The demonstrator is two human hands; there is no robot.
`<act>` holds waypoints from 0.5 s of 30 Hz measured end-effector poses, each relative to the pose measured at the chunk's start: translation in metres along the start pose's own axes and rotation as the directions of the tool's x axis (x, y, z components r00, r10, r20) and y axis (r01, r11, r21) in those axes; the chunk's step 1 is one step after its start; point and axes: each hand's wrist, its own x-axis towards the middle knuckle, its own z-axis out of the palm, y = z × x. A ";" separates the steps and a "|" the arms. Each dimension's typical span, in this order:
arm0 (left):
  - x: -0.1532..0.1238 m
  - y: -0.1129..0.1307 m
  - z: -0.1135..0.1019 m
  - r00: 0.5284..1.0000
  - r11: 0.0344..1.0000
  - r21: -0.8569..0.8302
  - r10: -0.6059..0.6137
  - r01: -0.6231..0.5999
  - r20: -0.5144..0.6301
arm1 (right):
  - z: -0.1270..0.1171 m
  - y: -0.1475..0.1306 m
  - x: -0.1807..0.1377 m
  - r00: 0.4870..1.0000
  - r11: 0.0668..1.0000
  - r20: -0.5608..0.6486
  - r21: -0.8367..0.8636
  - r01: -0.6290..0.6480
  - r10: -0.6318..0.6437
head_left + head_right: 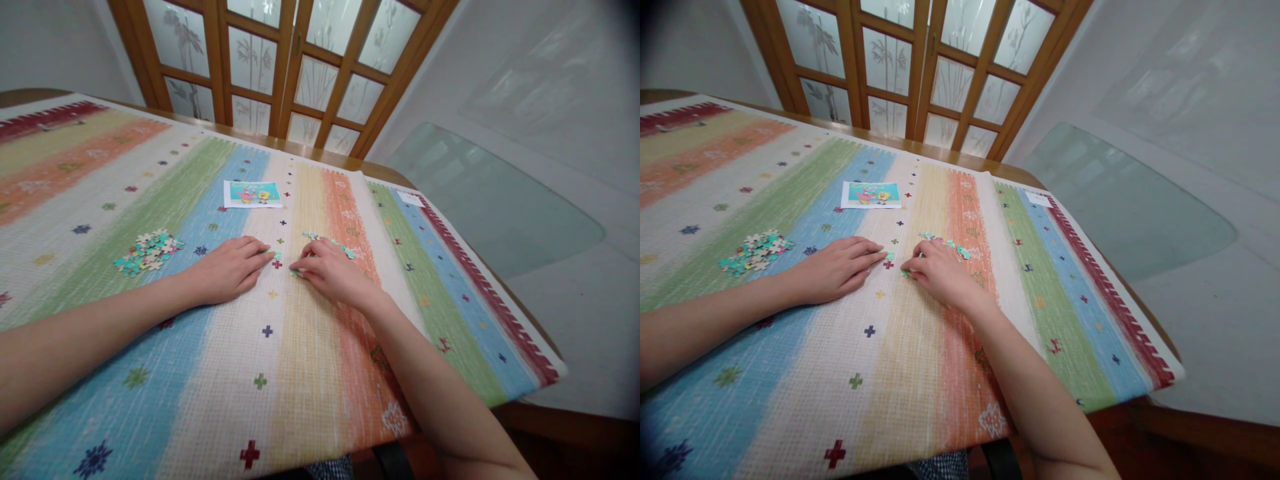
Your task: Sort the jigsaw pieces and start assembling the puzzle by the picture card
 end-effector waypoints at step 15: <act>-0.001 0.000 0.001 1.000 0.999 -0.046 -0.004 0.003 -0.021 | -0.006 0.011 -0.002 0.998 0.995 0.009 0.083 -0.059 0.059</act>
